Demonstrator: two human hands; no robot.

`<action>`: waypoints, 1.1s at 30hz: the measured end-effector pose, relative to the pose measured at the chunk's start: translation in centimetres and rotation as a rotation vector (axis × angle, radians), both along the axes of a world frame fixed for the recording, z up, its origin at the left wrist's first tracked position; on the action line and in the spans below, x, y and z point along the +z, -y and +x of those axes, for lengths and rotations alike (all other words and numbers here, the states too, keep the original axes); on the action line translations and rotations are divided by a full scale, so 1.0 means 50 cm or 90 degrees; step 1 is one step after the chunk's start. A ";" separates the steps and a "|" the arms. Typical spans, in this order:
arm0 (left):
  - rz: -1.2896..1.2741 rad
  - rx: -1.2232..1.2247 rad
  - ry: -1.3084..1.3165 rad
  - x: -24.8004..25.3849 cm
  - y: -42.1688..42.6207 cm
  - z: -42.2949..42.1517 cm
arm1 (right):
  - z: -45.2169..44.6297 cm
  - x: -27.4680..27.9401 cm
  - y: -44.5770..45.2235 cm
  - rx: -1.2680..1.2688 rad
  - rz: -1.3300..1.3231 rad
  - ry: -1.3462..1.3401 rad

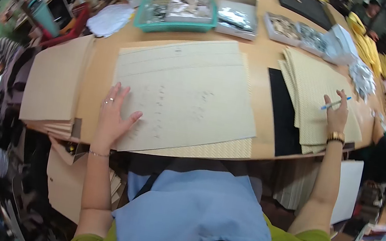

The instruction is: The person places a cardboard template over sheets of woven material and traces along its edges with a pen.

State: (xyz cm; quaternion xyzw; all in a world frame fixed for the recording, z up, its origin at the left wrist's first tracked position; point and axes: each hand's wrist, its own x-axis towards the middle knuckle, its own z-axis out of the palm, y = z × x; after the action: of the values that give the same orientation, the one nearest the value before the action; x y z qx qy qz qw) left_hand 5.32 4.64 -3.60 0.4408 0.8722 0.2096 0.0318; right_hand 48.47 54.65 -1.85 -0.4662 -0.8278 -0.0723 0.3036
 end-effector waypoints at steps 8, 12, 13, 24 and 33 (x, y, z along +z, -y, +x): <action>-0.126 0.051 -0.076 -0.026 0.028 -0.016 | -0.282 0.001 0.388 0.325 -0.363 0.079; -0.132 0.039 -0.085 -0.036 0.006 0.018 | -0.305 -0.071 0.361 0.354 -0.588 -0.269; -0.132 0.044 -0.071 -0.029 -0.001 0.027 | -0.309 -0.055 0.354 0.317 -0.659 -0.303; -0.057 0.118 0.071 -0.024 -0.102 0.096 | -0.264 0.053 0.305 0.296 -0.750 -0.374; -0.096 0.132 0.007 -0.047 -0.098 -0.120 | -0.266 -0.057 0.367 0.332 -0.668 -0.387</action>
State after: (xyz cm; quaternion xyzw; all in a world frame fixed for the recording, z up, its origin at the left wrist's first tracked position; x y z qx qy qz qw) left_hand -0.71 9.53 -5.93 0.3437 0.9262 0.1477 0.0479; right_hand 35.15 36.28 -4.71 -0.3364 -0.7164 0.5513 0.2640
